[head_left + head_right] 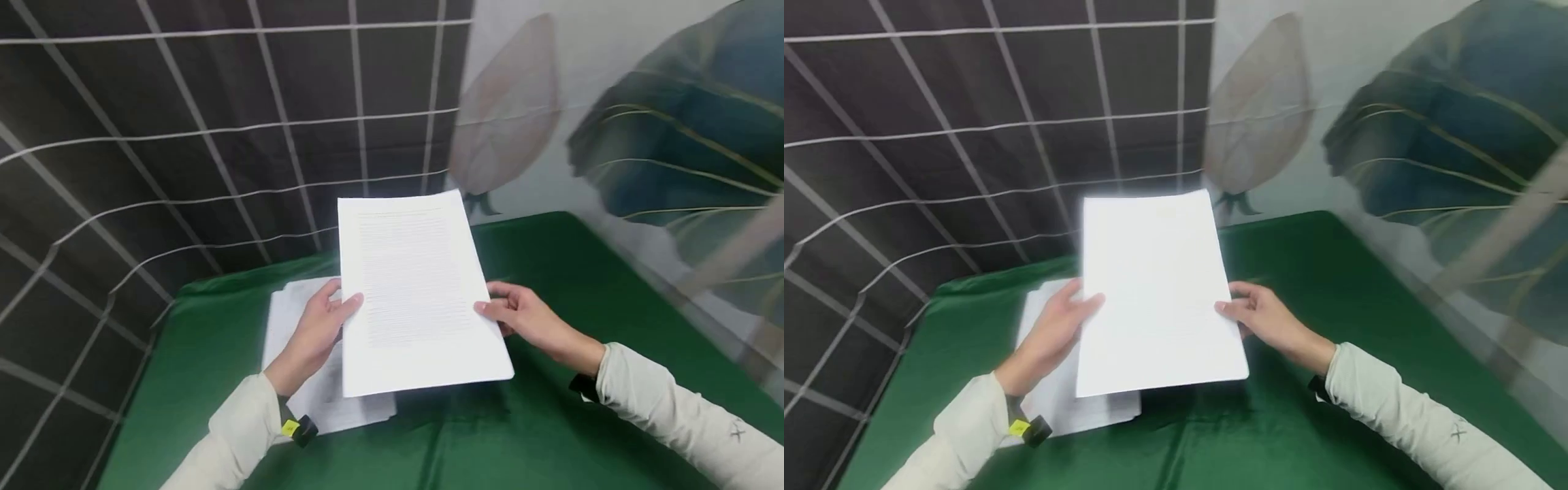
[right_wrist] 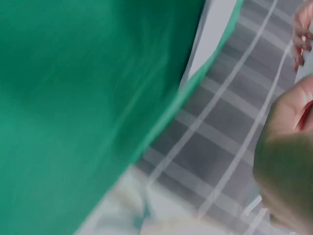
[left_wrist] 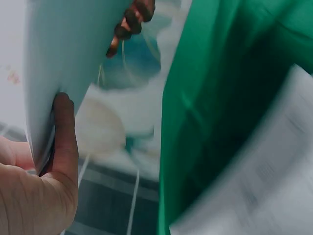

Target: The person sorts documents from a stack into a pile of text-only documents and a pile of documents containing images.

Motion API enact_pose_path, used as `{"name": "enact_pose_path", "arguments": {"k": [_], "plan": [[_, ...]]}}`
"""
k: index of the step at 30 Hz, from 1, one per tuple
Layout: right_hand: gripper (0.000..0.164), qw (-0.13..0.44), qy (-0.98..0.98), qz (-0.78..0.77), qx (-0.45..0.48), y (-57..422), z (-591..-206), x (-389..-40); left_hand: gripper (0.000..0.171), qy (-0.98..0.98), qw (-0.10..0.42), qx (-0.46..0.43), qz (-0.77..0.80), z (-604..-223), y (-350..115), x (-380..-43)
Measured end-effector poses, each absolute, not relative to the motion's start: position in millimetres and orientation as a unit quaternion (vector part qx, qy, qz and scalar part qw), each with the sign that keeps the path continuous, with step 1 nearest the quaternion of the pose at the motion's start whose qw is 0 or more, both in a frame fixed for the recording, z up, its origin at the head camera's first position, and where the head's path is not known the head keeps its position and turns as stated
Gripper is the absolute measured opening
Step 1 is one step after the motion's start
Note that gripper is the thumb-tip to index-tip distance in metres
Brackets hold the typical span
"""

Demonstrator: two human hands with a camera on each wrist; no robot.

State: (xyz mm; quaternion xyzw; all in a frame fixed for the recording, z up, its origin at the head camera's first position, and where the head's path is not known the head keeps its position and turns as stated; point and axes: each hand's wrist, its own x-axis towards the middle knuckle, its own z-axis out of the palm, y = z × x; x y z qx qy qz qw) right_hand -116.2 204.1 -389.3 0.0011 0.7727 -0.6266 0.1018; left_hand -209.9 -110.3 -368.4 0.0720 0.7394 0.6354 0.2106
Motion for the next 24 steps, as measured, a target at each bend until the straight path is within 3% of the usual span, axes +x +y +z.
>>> {"name": "enact_pose_path", "arguments": {"k": [6, 13, 19, 24], "plan": [[0.058, 0.004, 0.831, -0.548, 0.095, 276, -378, -126, 0.038, 0.692, 0.27, 0.131, 0.657, -361, -26, -243], [0.06, 0.006, 0.876, -0.453, 0.167, 341, -413, -134, 0.03, 0.686, 0.311, 0.134, 0.644, -406, 58, -260], [0.053, 0.018, 0.9, -0.398, 0.177, 370, -460, -146, 0.023, 0.689, 0.323, 0.084, 0.644, -457, 91, -257], [0.045, -0.003, 0.925, -0.34, 0.173, 372, -478, -148, 0.026, 0.68, 0.329, 0.057, 0.653, -472, 99, -248]]}}
